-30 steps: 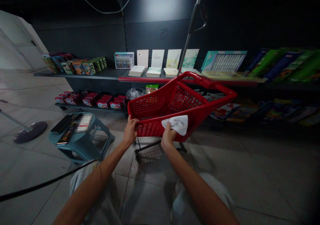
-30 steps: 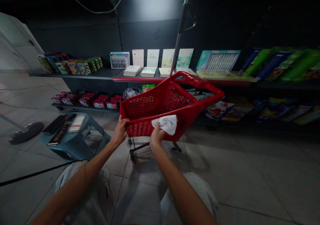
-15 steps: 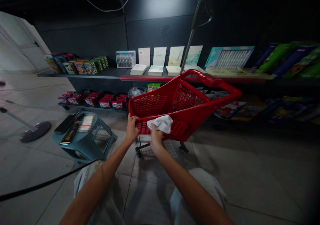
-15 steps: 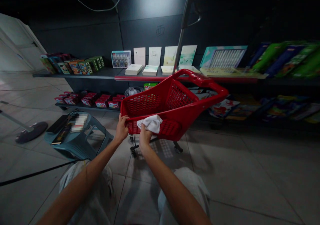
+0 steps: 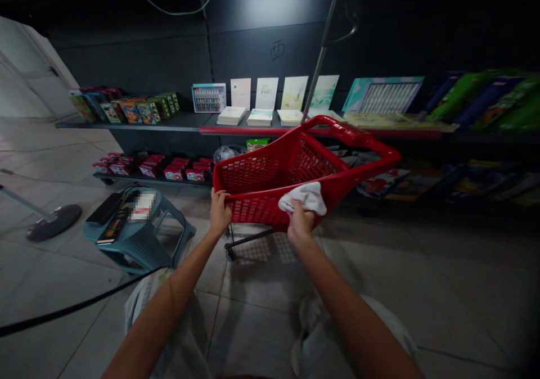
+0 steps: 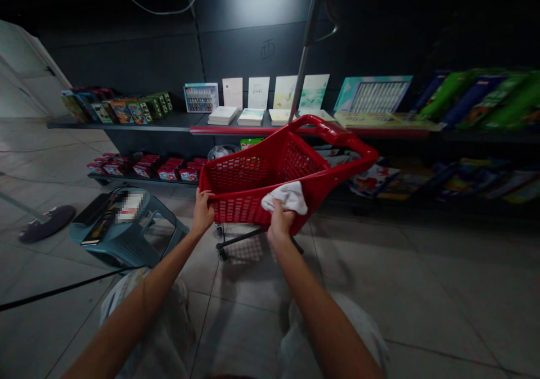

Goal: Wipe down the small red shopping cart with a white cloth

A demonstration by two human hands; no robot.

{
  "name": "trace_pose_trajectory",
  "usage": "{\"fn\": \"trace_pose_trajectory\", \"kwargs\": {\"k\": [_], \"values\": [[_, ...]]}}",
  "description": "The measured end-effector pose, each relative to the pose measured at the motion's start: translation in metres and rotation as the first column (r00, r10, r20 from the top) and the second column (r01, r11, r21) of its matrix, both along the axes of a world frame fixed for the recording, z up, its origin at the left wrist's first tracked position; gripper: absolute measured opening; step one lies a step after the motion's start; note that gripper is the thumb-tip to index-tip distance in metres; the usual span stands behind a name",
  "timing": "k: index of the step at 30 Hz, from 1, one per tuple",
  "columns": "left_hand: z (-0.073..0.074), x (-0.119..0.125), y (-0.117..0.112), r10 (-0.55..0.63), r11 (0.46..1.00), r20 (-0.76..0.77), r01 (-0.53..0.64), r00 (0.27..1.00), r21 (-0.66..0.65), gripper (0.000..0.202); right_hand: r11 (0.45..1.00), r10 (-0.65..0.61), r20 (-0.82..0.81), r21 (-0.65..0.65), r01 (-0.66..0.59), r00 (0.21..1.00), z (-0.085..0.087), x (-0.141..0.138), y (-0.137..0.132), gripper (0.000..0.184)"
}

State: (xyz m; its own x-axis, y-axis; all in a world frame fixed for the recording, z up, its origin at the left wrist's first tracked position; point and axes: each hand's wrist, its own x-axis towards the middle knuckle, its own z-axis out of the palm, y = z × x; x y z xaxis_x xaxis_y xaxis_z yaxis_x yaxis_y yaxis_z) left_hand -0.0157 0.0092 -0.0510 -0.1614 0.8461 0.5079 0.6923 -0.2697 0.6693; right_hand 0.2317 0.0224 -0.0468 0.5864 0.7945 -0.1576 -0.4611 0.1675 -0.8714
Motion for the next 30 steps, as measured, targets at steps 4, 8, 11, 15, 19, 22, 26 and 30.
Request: {"fn": "trace_pose_trajectory", "kwargs": {"k": [4,8,11,15,19,22,26,30], "values": [[0.002,-0.007,-0.004,-0.078,0.997,-0.065,0.076,0.995,-0.033,0.037,0.977,-0.211,-0.046,-0.045,0.209,0.976,0.019,0.066,0.004,0.038],[0.008,-0.012,-0.014,-0.137,0.989,-0.141,0.128,0.981,-0.069,0.034,0.963,-0.269,-0.033,-0.037,0.268,0.962,0.022,0.102,-0.001,0.032],[0.013,-0.015,-0.023,-0.183,0.982,-0.208,0.168,0.961,-0.084,0.038,0.975,-0.22,-0.006,-0.027,0.22,0.976,0.012,0.102,-0.005,0.035],[0.011,-0.018,-0.03,-0.22,0.974,-0.296,0.194,0.93,-0.115,0.054,0.996,-0.084,-0.035,-0.047,0.082,0.996,-0.005,0.076,-0.005,0.042],[0.003,-0.018,-0.031,-0.197,0.979,-0.301,0.17,0.933,-0.114,0.069,0.997,-0.053,-0.142,-0.071,0.043,0.988,-0.015,0.039,-0.005,0.049],[0.0,-0.016,-0.032,-0.183,0.981,-0.315,0.154,0.931,-0.116,0.067,0.995,-0.012,-0.179,-0.102,-0.007,0.984,-0.021,0.007,-0.011,0.045],[0.004,-0.009,-0.036,-0.144,0.988,-0.341,0.113,0.929,-0.107,0.056,0.976,0.177,-0.177,-0.097,-0.196,0.968,-0.032,-0.045,-0.028,0.042],[0.011,-0.001,-0.037,-0.106,0.989,-0.337,0.066,0.936,-0.129,0.048,0.942,0.314,-0.149,-0.075,-0.328,0.937,-0.046,-0.095,-0.043,0.048]]}}
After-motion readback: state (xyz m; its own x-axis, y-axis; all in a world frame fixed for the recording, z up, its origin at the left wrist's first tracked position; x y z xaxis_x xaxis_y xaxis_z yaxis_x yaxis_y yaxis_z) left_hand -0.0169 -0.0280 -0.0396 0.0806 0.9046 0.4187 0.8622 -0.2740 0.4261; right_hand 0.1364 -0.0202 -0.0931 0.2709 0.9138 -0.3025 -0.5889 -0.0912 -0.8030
